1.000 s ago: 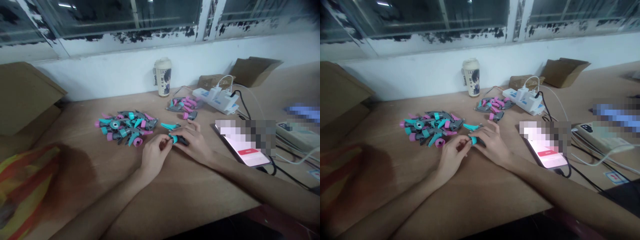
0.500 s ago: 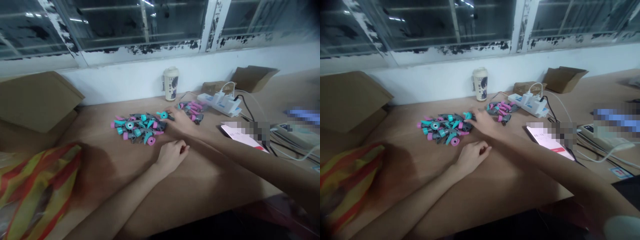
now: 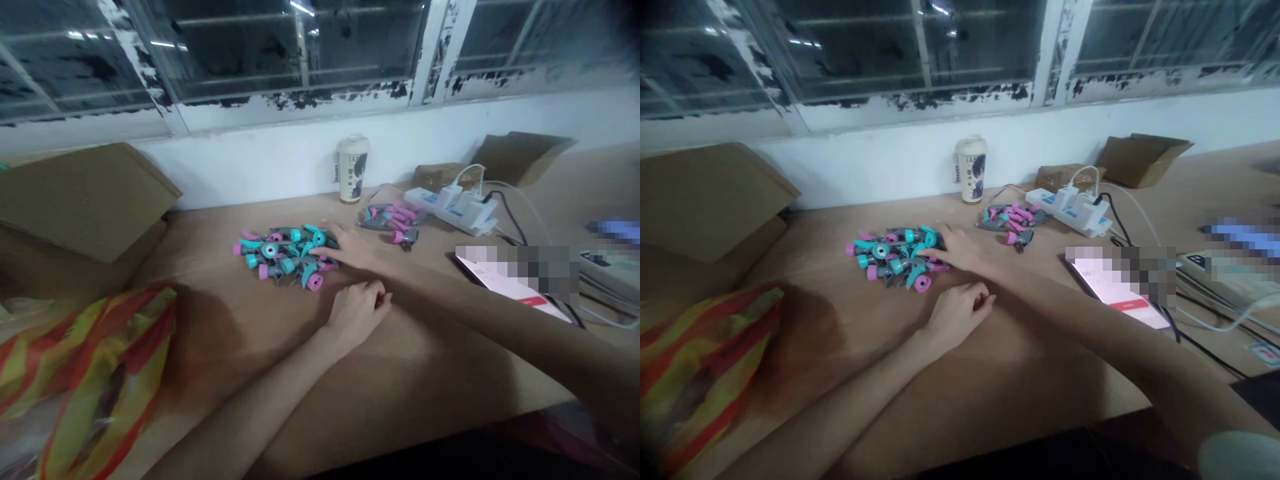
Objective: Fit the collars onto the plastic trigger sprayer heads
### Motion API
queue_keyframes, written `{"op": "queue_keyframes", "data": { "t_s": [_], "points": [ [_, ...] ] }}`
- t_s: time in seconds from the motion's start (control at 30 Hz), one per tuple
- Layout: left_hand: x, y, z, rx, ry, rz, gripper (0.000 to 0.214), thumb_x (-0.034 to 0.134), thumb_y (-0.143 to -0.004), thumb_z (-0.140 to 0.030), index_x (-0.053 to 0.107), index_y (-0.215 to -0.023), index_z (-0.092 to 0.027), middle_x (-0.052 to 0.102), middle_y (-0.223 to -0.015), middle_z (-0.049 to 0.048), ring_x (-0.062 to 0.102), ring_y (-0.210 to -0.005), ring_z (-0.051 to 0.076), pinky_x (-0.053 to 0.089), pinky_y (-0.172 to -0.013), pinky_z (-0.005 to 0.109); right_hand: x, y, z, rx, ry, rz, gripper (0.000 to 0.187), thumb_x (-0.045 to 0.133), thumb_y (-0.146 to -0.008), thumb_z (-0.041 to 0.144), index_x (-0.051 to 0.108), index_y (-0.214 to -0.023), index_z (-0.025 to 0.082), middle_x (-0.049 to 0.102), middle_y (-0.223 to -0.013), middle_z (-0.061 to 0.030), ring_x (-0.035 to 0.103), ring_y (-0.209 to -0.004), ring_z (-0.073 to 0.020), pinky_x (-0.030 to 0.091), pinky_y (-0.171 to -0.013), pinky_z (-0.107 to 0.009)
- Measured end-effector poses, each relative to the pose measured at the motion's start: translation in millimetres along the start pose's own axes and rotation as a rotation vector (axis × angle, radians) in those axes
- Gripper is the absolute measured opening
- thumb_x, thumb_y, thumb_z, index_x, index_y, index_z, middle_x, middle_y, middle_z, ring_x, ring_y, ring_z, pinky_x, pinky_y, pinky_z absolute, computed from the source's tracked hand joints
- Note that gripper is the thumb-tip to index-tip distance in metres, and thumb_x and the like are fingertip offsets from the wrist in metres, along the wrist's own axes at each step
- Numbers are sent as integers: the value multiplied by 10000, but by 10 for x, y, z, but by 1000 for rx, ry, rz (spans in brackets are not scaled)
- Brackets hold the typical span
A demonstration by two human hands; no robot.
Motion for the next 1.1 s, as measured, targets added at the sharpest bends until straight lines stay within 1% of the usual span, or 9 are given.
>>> {"op": "queue_keyframes", "data": {
  "t_s": [0.13, 0.27, 0.4, 0.5, 0.6, 0.7, 0.8, 0.97, 1.1],
  "points": [
    [-22, 5, -14, -3, -12, -4, 199, 474, -869, -285, 580, -738, -179, 640, -681, 2, 576, -604, 139, 350, -523, 235, 31, 77, -85, -2, -39, 43, 820, 547, -678, 703, 380, -1345, 256, 437, -1378, -106, 380, -1281, -313, 297, -1041, -476],
    [-19, 22, -52, 4, -30, -32, 191, 490, -856, -282, 570, -711, -184, 617, -645, -19, 544, -563, 118, 313, -499, 232, 167, 51, -99, -3, -230, 17, 858, 595, -674, 656, 303, -1385, 274, 404, -1402, -85, 355, -1305, -259, 292, -1066, -432],
    [-110, 104, 9, -6, -93, -172, 186, 521, -830, -280, 561, -676, -185, 590, -610, -32, 517, -530, 106, 293, -481, 235, 310, -77, 8, -58, -327, 21, 921, 645, -646, 623, 254, -1404, 276, 400, -1403, -85, 366, -1297, -259, 321, -1048, -431],
    [-279, 245, 146, 38, -184, -297, 192, 502, -837, -257, 566, -675, -176, 579, -610, -22, 515, -536, 105, 324, -500, 238, 380, -178, 126, -90, -302, 56, 941, 648, -635, 632, 258, -1404, 256, 410, -1398, -107, 399, -1272, -283, 320, -1038, -458],
    [-477, 420, 304, 85, -286, -409, 179, 498, -846, -252, 591, -719, -167, 595, -657, 1, 542, -600, 122, 388, -569, 239, 397, -237, 219, -88, -248, 112, 950, 612, -643, 671, 254, -1409, 238, 381, -1421, -125, 365, -1295, -316, 283, -1046, -501],
    [-613, 534, 399, 103, -388, -479, 134, 510, -842, -237, 613, -799, -162, 620, -745, 32, 571, -703, 150, 435, -651, 248, 315, -229, 222, -65, -207, 148, 916, 521, -685, 717, 253, -1414, 232, 374, -1431, -122, 358, -1300, -325, 284, -1041, -506],
    [-653, 537, 408, 86, -491, -519, 141, 532, -828, -224, 625, -906, -152, 631, -884, 77, 576, -821, 196, 458, -712, 288, 140, -150, 102, -37, -148, 161, 876, 439, -705, 757, 274, -1409, 264, 402, -1419, -96, 396, -1276, -325, 317, -1022, -489],
    [-586, 433, 358, 78, -593, -441, 188, 528, -824, -201, 633, -972, -150, 589, -1094, 139, 550, -992, 271, 438, -853, 421, -199, 62, -245, -40, 29, 156, 754, 320, -777, 741, 342, -1379, 286, 448, -1390, -57, 439, -1250, -285, 358, -1003, -431],
    [-573, 414, 342, 70, -611, -430, 227, 525, -826, -198, 626, -1023, -147, 557, -1174, 150, 524, -1069, 278, 322, -1015, 501, -491, 170, -606, -45, 202, 120, 552, 336, -871, 601, 532, -1228, 229, 562, -1266, -60, 504, -1172, -208, 375, -979, -333]
  ]
}}
Point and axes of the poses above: each hand's wrist, its own y-axis away from the middle knuckle, its own x-axis out of the palm, z = x × y, the point moved 4 cm from there along -y, towards the middle knuckle
